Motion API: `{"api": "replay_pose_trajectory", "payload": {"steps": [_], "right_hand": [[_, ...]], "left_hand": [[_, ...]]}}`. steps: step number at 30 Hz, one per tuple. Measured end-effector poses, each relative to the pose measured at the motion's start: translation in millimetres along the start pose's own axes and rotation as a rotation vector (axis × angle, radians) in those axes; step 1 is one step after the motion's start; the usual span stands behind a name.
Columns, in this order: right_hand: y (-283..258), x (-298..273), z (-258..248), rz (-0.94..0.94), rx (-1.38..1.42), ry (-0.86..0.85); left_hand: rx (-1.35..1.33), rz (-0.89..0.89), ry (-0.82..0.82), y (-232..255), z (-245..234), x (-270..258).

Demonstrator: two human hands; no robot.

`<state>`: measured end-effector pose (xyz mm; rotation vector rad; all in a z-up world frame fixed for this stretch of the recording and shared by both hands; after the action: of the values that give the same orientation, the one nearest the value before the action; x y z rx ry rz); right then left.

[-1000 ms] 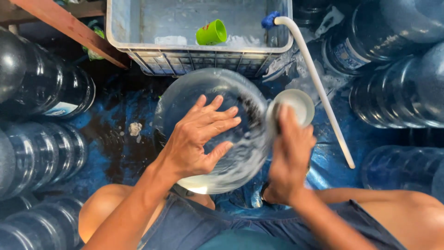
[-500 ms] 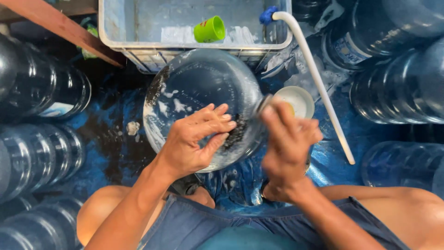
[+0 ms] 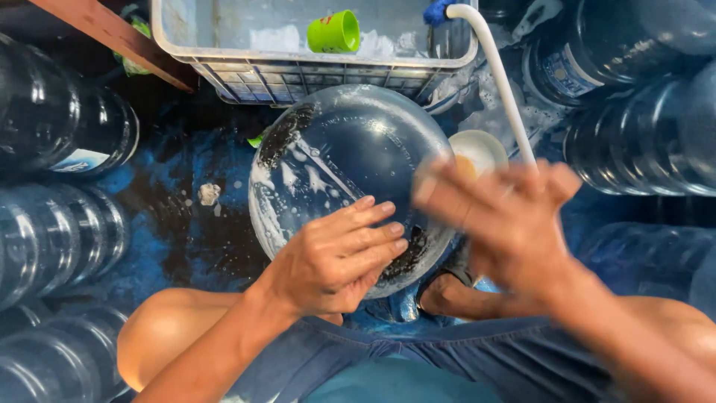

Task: The person scrubs a large transparent water jug with a sponge, rinses it with water from a green scoop, and continues scrubbing the exterior. The person handles the jug and cleaning tools by hand.

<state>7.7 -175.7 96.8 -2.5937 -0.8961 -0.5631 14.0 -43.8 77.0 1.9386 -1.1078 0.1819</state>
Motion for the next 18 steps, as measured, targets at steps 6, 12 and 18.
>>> {"api": "replay_pose_trajectory", "payload": {"steps": [6,12,18], "right_hand": [[-15,12,-12,-0.022,-0.042,-0.005],[11,-11,-5,0.022,-0.137,-0.059],[-2,-6,-12,0.005,-0.035,-0.074]], "left_hand": [[0.014,0.068,-0.051,11,-1,-2],[0.009,0.111,-0.040,16,1,-1],[0.061,0.133,0.009,17,-3,-9]]}}
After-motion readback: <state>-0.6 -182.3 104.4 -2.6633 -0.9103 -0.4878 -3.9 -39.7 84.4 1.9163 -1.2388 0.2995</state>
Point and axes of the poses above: each hand's wrist, its own x-axis towards the middle knuckle, its own z-axis out of the palm, y = z × x, the point moved 10 cm from there along x, towards the middle knuckle, and after that the axes turned 3 degrees about y, right-handed, at the moved point
